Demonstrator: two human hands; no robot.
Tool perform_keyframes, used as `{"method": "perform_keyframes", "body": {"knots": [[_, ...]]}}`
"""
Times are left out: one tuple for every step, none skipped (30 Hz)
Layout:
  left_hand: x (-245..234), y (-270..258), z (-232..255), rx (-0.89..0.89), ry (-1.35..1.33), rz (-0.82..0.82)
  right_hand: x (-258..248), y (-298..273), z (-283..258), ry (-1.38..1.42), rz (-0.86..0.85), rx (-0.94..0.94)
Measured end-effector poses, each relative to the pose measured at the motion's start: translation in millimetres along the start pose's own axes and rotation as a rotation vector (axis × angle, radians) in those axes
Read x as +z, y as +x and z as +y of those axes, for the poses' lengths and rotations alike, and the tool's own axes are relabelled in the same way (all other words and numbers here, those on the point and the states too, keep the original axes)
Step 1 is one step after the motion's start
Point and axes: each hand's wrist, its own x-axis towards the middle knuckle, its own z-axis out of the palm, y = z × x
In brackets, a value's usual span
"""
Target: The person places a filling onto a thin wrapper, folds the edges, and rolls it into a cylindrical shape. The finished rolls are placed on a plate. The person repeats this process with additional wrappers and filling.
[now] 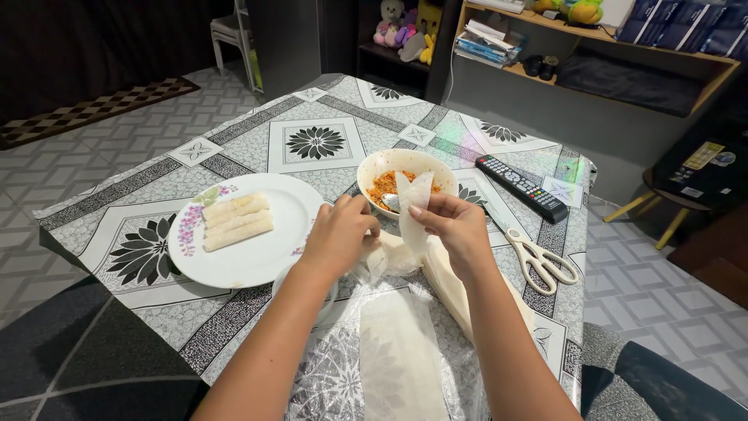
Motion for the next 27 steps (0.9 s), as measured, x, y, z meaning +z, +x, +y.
{"method": "perform_keyframes", "body": {"knots": [[-3, 0, 1, 0.015, -0.015, 0.027, -1, 0, 0, -0.005, 0.006, 0.01], [-7, 1, 3, 0.03, -0.03, 0.054, -3, -1, 0, -0.01, 0.013, 0.021], [-11, 2, 5, -0.008, -0.074, 0.053, -5, -3, 1, 0.045, 0.007, 0.049], [-16, 5, 8, -0.044, -0.118, 0.053, -7, -3, 0, 0.1, 0.001, 0.075], [-21, 7, 11, -0.081, -0.162, 0.053, -9, -4, 0, 0.155, -0.005, 0.1], [-26, 9, 14, -0.175, -0.271, 0.055, -12, -5, 0, 0.247, -0.014, 0.099], [-31, 11, 17, -0.27, -0.379, 0.055, -15, -6, 0, 0.338, -0.024, 0.097], [-36, 12, 20, -0.364, -0.487, 0.056, -18, -7, -1, 0.429, -0.034, 0.093], [-38, 13, 24, -0.407, -0.577, 0.084, -21, -9, 0, 0.552, -0.05, 0.105], [-39, 14, 27, -0.448, -0.668, 0.109, -22, -12, 2, 0.674, -0.064, 0.116], [-39, 14, 30, -0.488, -0.759, 0.134, -24, -14, 2, 0.796, -0.078, 0.127], [-37, 14, 34, -0.485, -0.879, 0.135, -23, -18, 5, 0.825, -0.069, 0.193], [-33, 15, 38, -0.481, -0.998, 0.135, -19, -21, 8, 0.854, -0.061, 0.259], [-27, 14, 44, -0.479, -1.122, 0.128, -16, -28, 12, 0.883, -0.046, 0.328], [-21, 12, 50, -0.439, -1.166, 0.108, -13, -33, 14, 0.878, -0.001, 0.344], [-17, 10, 56, -0.401, -1.209, 0.087, -9, -35, 16, 0.874, 0.044, 0.362], [-13, 8, 62, -0.363, -1.251, 0.067, -6, -38, 16, 0.87, 0.089, 0.379], [-9, 7, 69, -0.372, -1.322, 0.032, -8, -42, 16, 0.856, 0.071, 0.348], [-5, 6, 76, -0.382, -1.392, -0.003, -10, -46, 17, 0.841, 0.053, 0.317], [-2, 6, 83, -0.387, -1.462, -0.038, -16, -49, 17, 0.824, 0.034, 0.281], [1, 6, 90, -0.408, -1.478, -0.055, -22, -52, 18, 0.796, 0.072, 0.256], [4, 8, 95, -0.429, -1.493, -0.072, -29, -53, 19, 0.768, 0.109, 0.231], [8, 9, 102, -0.45, -1.507, -0.089, -37, -54, 20, 0.739, 0.146, 0.206], [14, 10, 109, -0.46, -1.503, -0.092, -47, -57, 23, 0.705, 0.18, 0.18], [20, 11, 116, -0.471, -1.499, -0.094, -56, -60, 25, 0.671, 0.214, 0.155], [27, 13, 123, -0.481, -1.494, -0.097, -65, -63, 27, 0.636, 0.248, 0.131], [34, 14, 132, -0.441, -1.429, -0.094, -74, -65, 28, 0.62, 0.294, 0.103]]}}
